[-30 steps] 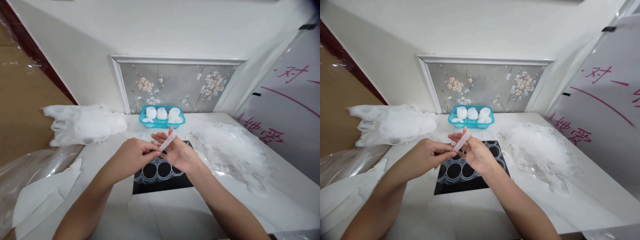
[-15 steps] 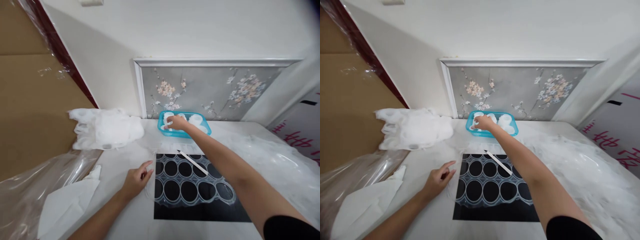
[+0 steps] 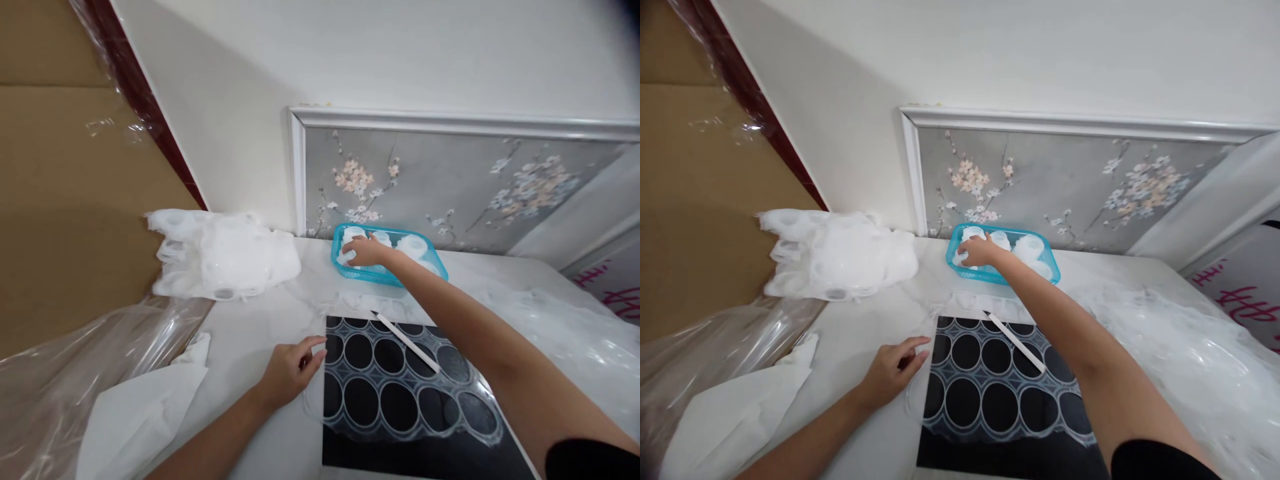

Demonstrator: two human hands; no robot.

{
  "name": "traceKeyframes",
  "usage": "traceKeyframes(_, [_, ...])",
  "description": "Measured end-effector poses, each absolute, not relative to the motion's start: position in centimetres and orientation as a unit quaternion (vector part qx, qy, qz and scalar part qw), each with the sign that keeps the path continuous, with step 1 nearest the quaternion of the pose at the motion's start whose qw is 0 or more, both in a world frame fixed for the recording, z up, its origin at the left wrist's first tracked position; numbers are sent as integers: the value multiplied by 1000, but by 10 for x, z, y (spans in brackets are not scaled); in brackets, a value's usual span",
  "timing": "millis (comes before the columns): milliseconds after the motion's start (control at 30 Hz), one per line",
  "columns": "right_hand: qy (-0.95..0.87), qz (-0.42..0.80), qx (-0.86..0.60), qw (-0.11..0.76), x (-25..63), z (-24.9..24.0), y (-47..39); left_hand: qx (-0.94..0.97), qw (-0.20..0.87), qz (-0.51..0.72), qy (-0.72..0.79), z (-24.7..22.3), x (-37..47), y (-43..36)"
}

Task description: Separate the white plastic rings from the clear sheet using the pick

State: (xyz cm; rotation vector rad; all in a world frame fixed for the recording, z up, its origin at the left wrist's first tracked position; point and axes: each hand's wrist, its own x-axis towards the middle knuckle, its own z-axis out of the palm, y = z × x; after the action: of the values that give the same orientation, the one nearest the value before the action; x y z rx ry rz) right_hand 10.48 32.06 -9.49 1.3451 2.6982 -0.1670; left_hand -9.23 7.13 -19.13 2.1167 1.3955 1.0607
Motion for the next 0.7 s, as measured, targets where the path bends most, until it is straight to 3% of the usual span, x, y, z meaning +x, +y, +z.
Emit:
traceKeyframes(300, [909, -52, 409, 63, 112, -90, 320, 642, 283, 392, 595, -156, -88, 92])
traceKeyframes(400, [913, -52, 401, 63, 111, -91, 320, 662, 230, 349, 622, -125, -82, 131])
traceKeyframes(533, [913, -50, 399, 61, 110, -95, 321, 720, 31, 238, 651, -98, -64, 207])
traceKeyframes(700, [919, -44, 389, 46, 108, -104, 323, 739, 19, 154, 656, -106, -37, 281])
